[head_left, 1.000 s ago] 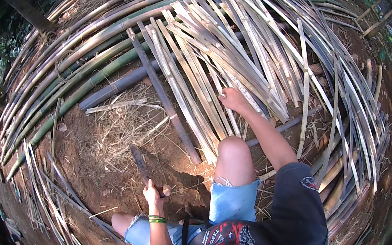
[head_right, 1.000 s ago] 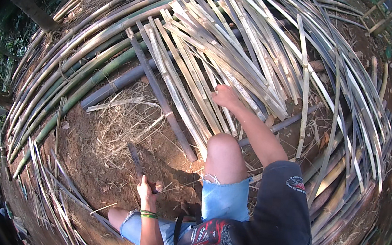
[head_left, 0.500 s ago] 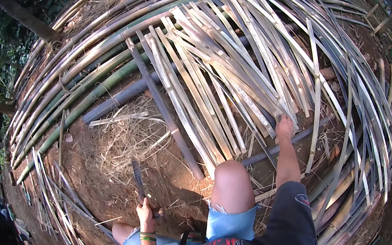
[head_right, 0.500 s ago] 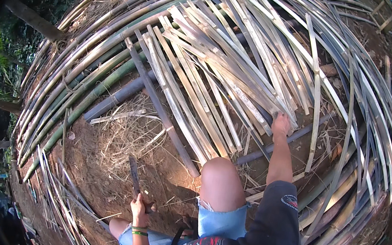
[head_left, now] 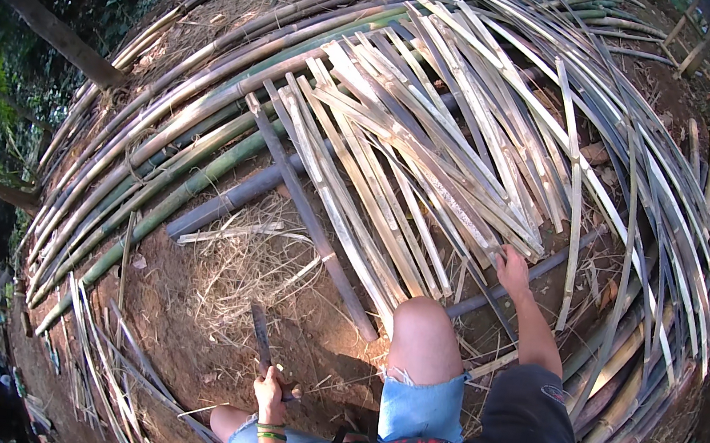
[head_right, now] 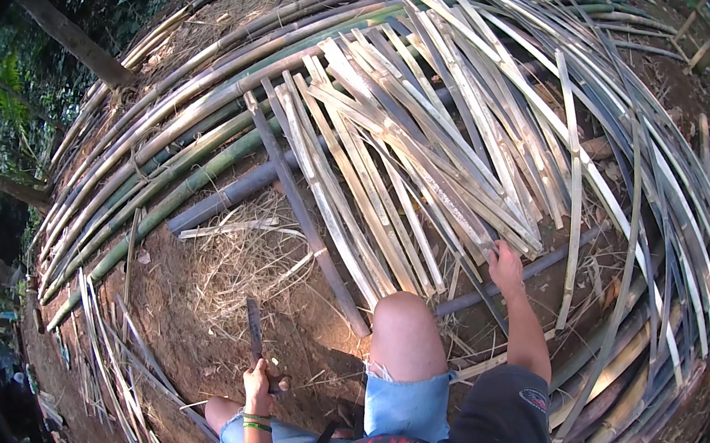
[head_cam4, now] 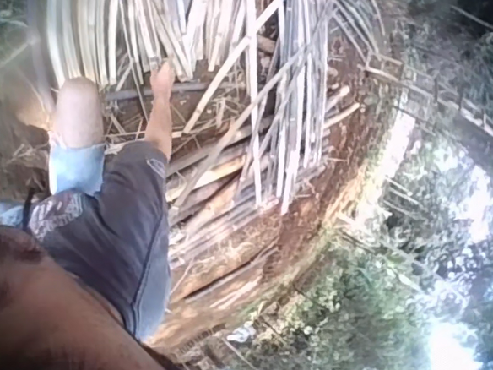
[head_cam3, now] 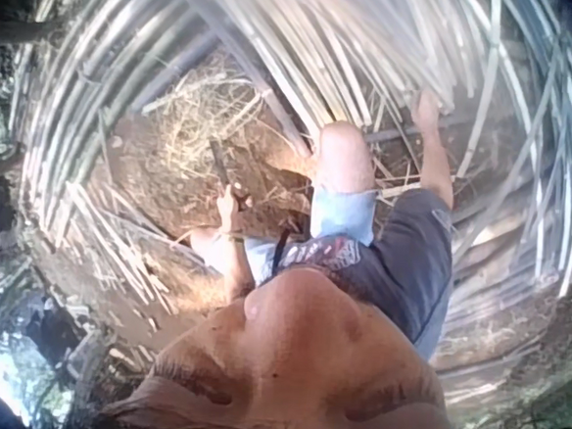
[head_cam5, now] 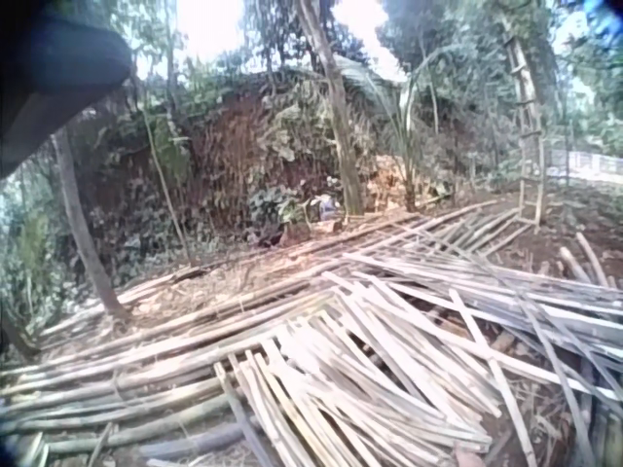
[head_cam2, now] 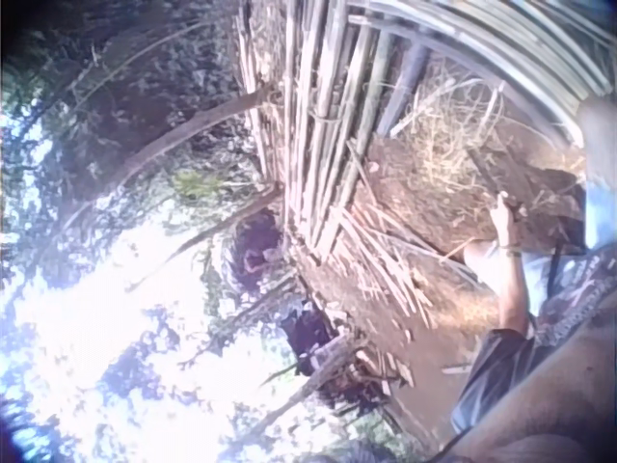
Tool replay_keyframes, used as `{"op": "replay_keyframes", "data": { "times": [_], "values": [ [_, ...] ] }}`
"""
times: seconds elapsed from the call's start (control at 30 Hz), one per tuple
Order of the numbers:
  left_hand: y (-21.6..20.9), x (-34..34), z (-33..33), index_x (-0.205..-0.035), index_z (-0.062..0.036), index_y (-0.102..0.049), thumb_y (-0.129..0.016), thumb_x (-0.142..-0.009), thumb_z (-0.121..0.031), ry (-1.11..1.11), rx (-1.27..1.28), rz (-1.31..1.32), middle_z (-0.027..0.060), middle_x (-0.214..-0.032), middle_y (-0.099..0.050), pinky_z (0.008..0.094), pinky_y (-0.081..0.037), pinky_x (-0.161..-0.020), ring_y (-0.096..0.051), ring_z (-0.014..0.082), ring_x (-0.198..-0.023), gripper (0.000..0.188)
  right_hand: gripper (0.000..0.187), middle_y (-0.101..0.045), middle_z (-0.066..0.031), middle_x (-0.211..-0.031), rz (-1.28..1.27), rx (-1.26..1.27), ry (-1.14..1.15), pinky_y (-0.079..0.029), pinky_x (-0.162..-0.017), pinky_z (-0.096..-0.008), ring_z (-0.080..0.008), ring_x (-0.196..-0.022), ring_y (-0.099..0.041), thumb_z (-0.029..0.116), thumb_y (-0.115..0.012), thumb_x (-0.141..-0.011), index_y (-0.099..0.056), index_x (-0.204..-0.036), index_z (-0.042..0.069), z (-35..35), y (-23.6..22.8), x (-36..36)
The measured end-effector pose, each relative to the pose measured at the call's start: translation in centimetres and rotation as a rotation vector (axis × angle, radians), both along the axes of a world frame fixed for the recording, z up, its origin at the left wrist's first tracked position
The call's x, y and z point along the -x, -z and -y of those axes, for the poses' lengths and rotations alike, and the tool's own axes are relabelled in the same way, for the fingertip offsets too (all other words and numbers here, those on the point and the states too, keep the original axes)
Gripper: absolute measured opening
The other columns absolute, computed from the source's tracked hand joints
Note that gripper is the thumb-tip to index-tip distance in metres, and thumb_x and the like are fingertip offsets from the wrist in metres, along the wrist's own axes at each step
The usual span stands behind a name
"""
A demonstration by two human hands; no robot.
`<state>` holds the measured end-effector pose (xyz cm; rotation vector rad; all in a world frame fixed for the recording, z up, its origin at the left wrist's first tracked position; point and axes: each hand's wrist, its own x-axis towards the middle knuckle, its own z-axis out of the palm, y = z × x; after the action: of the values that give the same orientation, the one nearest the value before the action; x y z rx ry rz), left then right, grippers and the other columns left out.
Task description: The person sits on the ground and uses a machete to split long bamboo poles into thin strips. They repeatedly strike the bamboo against a fixed point on the ground to drive the blade through the material, then separate the resulting strips and place them in a pile.
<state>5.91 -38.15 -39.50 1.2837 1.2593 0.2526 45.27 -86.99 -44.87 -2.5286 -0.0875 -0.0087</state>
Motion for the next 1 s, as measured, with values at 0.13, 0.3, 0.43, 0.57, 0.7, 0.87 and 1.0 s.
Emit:
{"op": "replay_keyframes", "data": {
  "times": [0.13,0.3,0.43,0.57,0.7,0.87,1.0],
  "values": [
    [-0.5,0.1,0.1,-0.071,-0.0029,-0.054,-0.058,-0.095,-0.021,-0.019,0.029,0.028,0.0029,-0.057,-0.049,0.0344,-0.045,-0.037,-0.047,0.0148,-0.044,0.031,0.031,-0.069,-0.0233,-0.097,-0.063,-0.084,0.035,-0.052,-0.084,-0.0421,-0.0379,-0.095,-0.067,0.021,-0.066,-0.085,-0.065,-0.107,-0.001,-1.4,-3.3,1.9],
    [1.9,1.1,-0.8,-0.070,-0.0026,-0.053,-0.057,-0.095,-0.020,-0.094,0.050,0.060,0.0047,-0.057,-0.049,0.0337,-0.044,-0.036,-0.048,0.0168,-0.042,0.031,0.035,-0.070,-0.0221,-0.093,-0.081,-0.092,0.104,-0.052,-0.083,-0.0396,-0.0330,-0.092,-0.069,0.025,-0.066,-0.083,-0.067,-0.103,-0.003,-4.6,-7.3,4.2],
    [1.9,1.1,-1.3,-0.081,-0.0072,-0.054,-0.060,-0.095,-0.019,-0.038,0.095,-0.026,-0.0002,-0.060,-0.051,0.0300,-0.042,-0.044,-0.050,0.0127,-0.049,0.019,0.034,-0.072,-0.0141,-0.082,-0.122,-0.329,0.111,-0.051,-0.071,-0.0316,-0.0192,-0.075,-0.068,0.023,-0.066,-0.085,-0.067,-0.103,-0.006,-7.1,-8.3,6.0],
    [-1.4,0.0,0.3,-0.082,-0.0036,-0.050,-0.056,-0.097,-0.021,-0.039,0.213,0.085,0.0056,-0.061,-0.051,0.0394,-0.049,-0.040,-0.056,0.0217,-0.050,0.024,0.038,-0.072,-0.0181,-0.093,-0.115,-0.471,0.105,-0.051,-0.082,-0.0351,-0.0256,-0.089,-0.069,0.025,-0.066,-0.085,-0.067,-0.107,-0.006,-11.7,-6.1,5.1],
    [-1.7,-0.2,1.1,-0.083,-0.0028,-0.050,-0.055,-0.098,-0.022,-0.111,0.218,0.111,0.0068,-0.062,-0.051,0.0416,-0.048,-0.036,-0.054,0.0234,-0.047,0.025,0.046,-0.070,-0.0202,-0.101,-0.305,-0.709,-0.091,-0.050,-0.087,-0.0359,-0.0273,-0.094,-0.068,0.029,-0.066,-0.087,-0.062,-0.117,-0.005,-18.5,-4.6,2.3],
    [-2.1,0.0,1.2,-0.084,-0.0040,-0.051,-0.057,-0.097,-0.024,-0.068,0.190,0.050,0.0054,-0.063,-0.050,0.0385,-0.049,-0.038,-0.054,0.0210,-0.048,0.025,0.038,-0.055,-0.0169,-0.125,-0.129,-0.187,-0.150,-0.044,-0.099,-0.0399,-0.0316,-0.119,-0.053,0.024,-0.061,-0.087,-0.062,-0.117,0.001,-19.0,-2.1,-2.8],
    [-1.0,0.2,1.4,-0.085,-0.0051,-0.053,-0.061,-0.096,-0.024,-0.054,0.096,0.046,0.0035,-0.062,-0.052,0.0349,-0.049,-0.040,-0.053,0.0172,-0.048,0.023,0.043,-0.055,-0.0174,-0.122,-0.046,0.197,0.136,-0.044,-0.098,-0.0468,-0.0366,-0.115,-0.053,0.013,-0.058,-0.084,-0.055,-0.126,0.006,-11.6,0.9,-6.4]
  ]
}}
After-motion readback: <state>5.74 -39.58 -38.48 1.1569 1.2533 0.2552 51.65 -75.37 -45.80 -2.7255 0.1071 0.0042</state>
